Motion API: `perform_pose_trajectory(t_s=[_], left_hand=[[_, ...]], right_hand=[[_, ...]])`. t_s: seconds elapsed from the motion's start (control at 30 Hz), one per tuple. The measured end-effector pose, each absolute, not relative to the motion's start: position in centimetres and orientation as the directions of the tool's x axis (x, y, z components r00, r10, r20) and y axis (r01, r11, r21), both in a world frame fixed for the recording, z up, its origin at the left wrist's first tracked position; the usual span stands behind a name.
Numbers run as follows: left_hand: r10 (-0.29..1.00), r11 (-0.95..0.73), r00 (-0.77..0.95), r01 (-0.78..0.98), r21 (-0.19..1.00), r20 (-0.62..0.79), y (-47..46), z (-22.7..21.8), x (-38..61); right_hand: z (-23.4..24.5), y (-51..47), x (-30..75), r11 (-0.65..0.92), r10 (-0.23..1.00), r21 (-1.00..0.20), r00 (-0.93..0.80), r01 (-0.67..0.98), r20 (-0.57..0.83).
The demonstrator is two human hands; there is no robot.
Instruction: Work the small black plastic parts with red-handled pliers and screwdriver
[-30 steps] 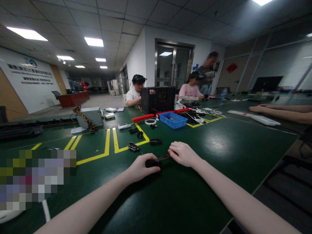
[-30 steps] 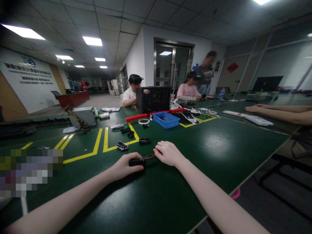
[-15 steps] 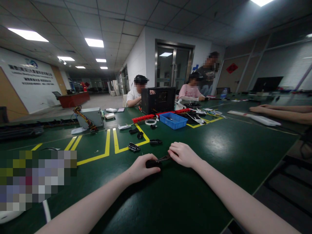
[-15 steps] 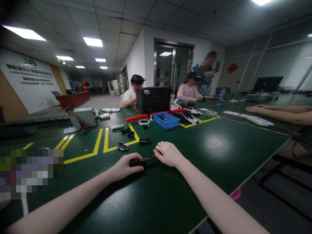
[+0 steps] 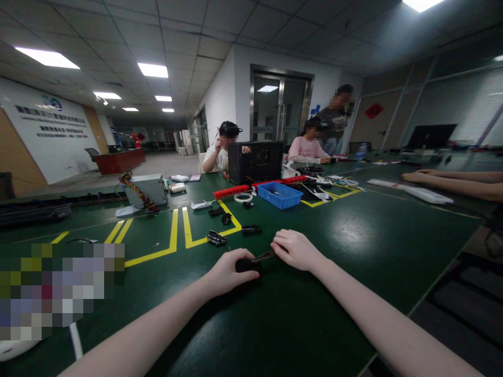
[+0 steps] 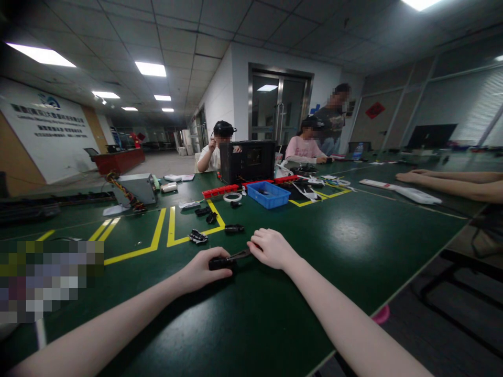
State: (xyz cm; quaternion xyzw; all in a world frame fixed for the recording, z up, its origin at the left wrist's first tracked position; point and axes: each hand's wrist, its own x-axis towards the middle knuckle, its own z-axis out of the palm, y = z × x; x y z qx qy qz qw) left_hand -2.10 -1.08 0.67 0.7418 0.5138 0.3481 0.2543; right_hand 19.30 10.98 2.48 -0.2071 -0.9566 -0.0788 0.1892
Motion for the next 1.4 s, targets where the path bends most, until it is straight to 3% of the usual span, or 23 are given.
perform_pose_trajectory(t_s=[1.4], left_hand=[[0.93,-0.368,0.233,0.601,0.709,0.285,-0.96,0.26,-2.19]], right_hand=[[2.91,10.74,19.3,0.901,0.378,0.061,-0.847,0.429,0.374]])
